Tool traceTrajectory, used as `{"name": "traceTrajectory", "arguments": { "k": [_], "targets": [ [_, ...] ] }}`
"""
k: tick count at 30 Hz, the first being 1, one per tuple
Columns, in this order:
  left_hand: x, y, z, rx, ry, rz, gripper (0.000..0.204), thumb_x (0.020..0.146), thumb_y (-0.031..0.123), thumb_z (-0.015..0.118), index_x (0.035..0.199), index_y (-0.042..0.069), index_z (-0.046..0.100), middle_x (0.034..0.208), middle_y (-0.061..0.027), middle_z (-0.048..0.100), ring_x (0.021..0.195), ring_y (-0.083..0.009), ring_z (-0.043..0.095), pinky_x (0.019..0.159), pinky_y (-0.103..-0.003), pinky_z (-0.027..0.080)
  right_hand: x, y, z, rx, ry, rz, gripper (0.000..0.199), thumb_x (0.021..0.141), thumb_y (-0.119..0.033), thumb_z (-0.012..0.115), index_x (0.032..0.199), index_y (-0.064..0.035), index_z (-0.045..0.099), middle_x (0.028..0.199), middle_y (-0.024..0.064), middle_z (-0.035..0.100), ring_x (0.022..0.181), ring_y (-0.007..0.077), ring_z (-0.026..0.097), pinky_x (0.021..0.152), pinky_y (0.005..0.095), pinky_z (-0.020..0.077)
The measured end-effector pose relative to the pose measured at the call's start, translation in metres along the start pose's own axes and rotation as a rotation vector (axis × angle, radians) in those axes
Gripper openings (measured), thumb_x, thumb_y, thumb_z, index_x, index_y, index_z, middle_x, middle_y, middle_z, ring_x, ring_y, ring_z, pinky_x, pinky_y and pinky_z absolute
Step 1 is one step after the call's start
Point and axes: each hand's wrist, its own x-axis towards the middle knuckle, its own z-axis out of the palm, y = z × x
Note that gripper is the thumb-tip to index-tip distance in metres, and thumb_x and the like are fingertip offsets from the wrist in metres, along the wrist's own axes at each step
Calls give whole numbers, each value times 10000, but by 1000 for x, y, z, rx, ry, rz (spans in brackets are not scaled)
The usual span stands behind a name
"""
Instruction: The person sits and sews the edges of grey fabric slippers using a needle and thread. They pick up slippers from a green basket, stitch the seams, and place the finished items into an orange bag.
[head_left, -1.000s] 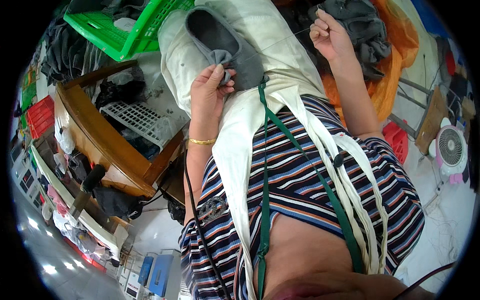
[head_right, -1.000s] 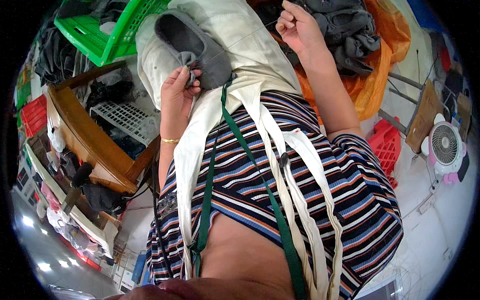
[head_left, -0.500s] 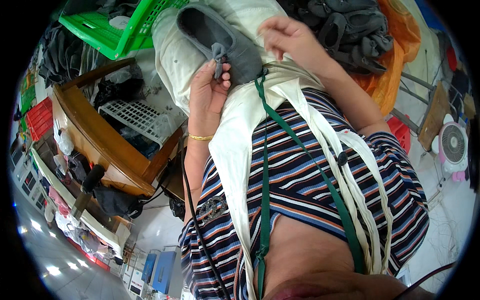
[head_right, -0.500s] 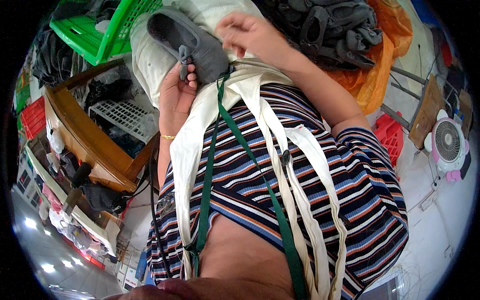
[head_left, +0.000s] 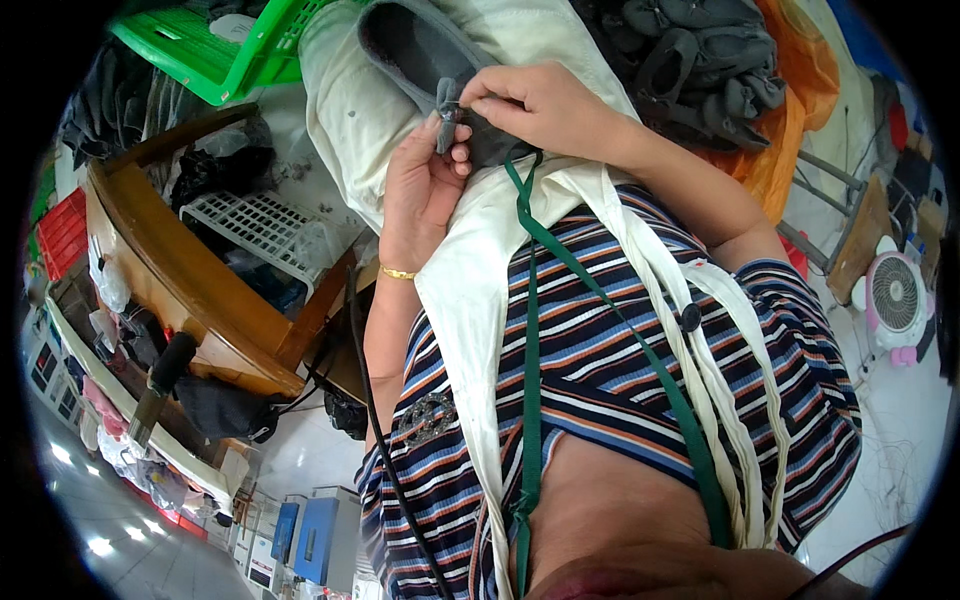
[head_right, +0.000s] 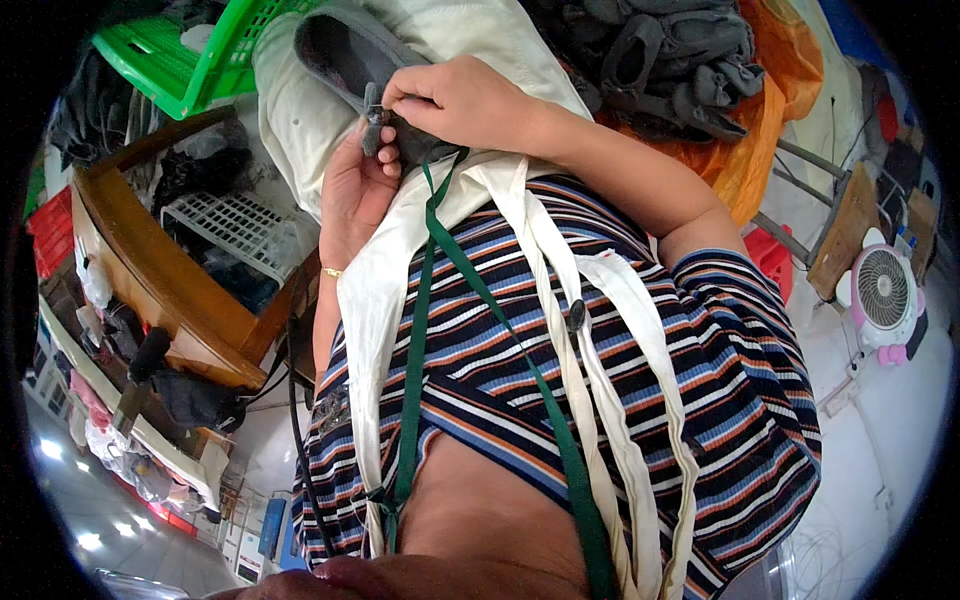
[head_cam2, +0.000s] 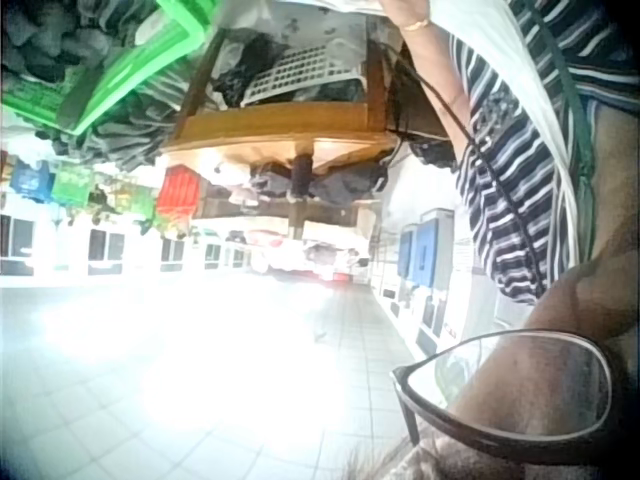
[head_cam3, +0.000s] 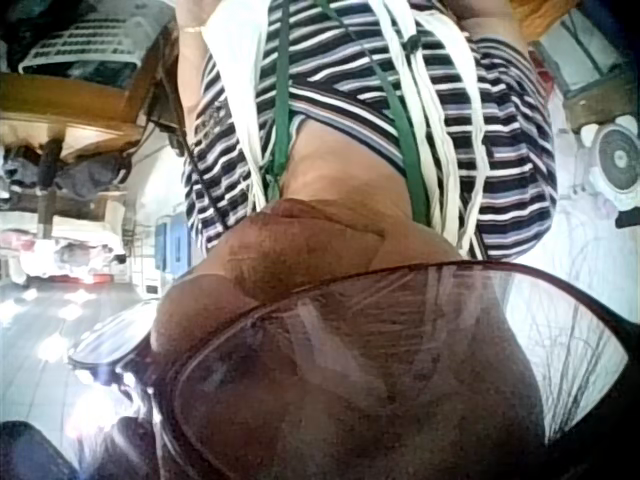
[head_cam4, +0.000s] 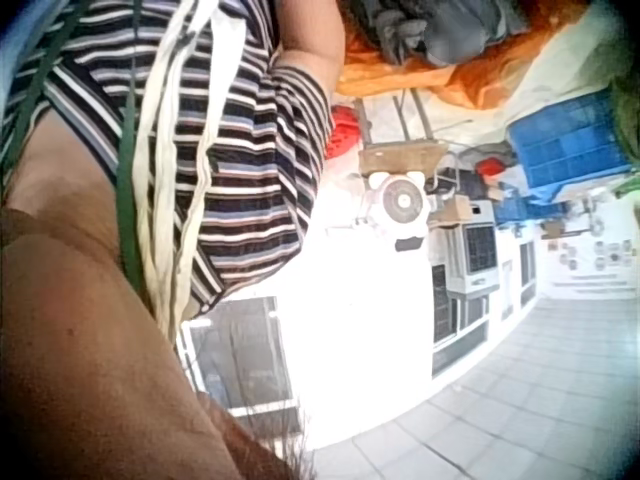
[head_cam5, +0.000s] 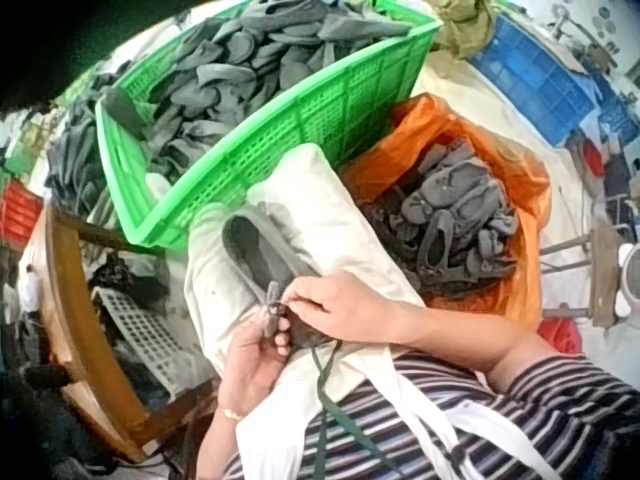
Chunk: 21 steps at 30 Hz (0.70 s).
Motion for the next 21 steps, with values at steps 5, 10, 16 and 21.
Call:
{"name": "traceTrajectory", "arguments": {
  "k": [5, 10, 16, 21],
  "targets": [
    [3, 2, -5, -31, -10, -18, 223, 1015, 217, 530, 1027, 17, 628, 891, -84, 687, 688, -127, 575, 607, -250, 487, -2, 4, 8, -38, 11, -19, 169, 903, -154, 607, 1024, -59, 678, 779, 122, 671, 650, 234, 641, 611, 307, 489],
    [9, -2, -6, -31, -3, -17, 219, 1014, 216, 529, 1050, 14, 607, 899, -82, 679, 701, -129, 569, 620, -253, 484, -1, 8, 5, -53, -10, 15, 173, 889, -175, 596, 992, -85, 702, 784, 139, 688, 667, 299, 668, 620, 362, 520],
    [2, -3, -2, -14, -21, -12, 240, 1012, 225, 526, 1108, 9, 573, 914, -73, 663, 723, -126, 564, 636, -248, 476, -5, 3, 3, -67, 1, 11, 176, 888, -169, 599, 1000, -81, 702, 785, 140, 689, 666, 296, 669, 621, 356, 519],
    [-2, -3, 4, -46, -29, -19, 202, 1015, 202, 533, 1037, 22, 621, 900, -84, 685, 699, -122, 572, 624, -250, 489, -9, 1, 1, -55, 12, -5, 180, 888, -168, 600, 1007, -77, 699, 796, 141, 691, 675, 296, 671, 626, 359, 520]
  ]
}}
